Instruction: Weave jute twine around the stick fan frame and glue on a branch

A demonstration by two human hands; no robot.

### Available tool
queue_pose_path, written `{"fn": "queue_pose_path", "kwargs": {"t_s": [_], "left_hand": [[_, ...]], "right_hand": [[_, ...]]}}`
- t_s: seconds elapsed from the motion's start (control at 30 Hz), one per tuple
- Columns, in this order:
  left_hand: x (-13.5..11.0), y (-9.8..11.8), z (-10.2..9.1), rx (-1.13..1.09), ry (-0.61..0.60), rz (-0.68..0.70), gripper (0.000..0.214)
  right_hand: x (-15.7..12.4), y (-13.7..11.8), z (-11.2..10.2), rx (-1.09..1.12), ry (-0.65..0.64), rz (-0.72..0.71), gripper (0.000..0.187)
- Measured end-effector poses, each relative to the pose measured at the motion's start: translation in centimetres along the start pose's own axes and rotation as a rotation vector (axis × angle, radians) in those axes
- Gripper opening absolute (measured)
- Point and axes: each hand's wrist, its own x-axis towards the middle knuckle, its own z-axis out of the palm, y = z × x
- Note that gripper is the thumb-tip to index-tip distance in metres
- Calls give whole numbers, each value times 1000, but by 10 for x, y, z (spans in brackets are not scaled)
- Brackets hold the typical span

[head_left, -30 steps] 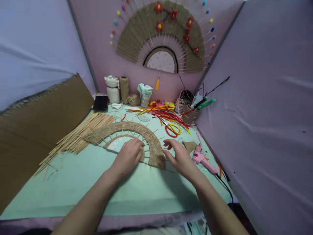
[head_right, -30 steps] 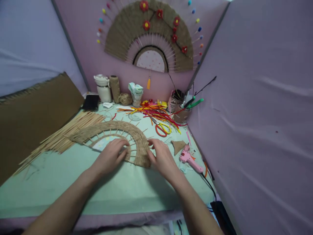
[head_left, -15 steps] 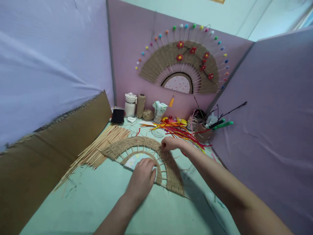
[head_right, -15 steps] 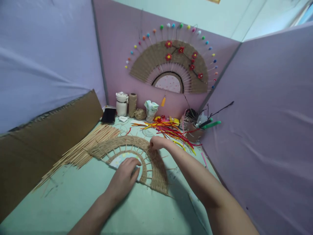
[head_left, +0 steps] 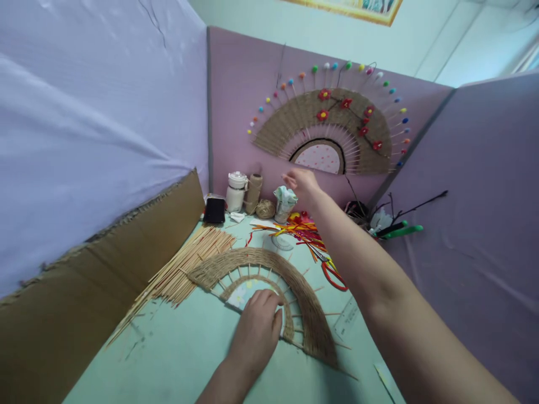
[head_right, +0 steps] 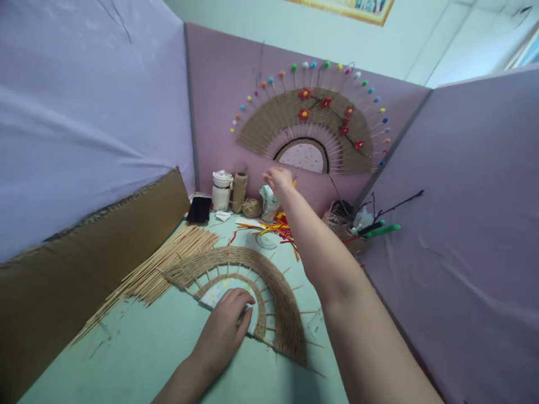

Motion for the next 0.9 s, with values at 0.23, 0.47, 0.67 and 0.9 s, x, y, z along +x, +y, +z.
{"fn": "queue_pose_path", "kwargs": {"t_s": [0.23, 0.47, 0.67, 0.9], "left_hand": [[1, -7, 4, 66, 17, 4, 19], [0, -18, 2, 327, 27, -109, 36], [-1, -30, -11, 455, -220, -23, 75], [19, -38, -16, 539, -414, -108, 92]], "right_hand": [[-94, 36, -64, -106, -248, 255, 10], [-195, 27, -158, -540, -514, 169, 23], [-258, 45, -214, -671, -539, 230, 24], [-272, 72, -232, -429, -327, 229, 26]]}}
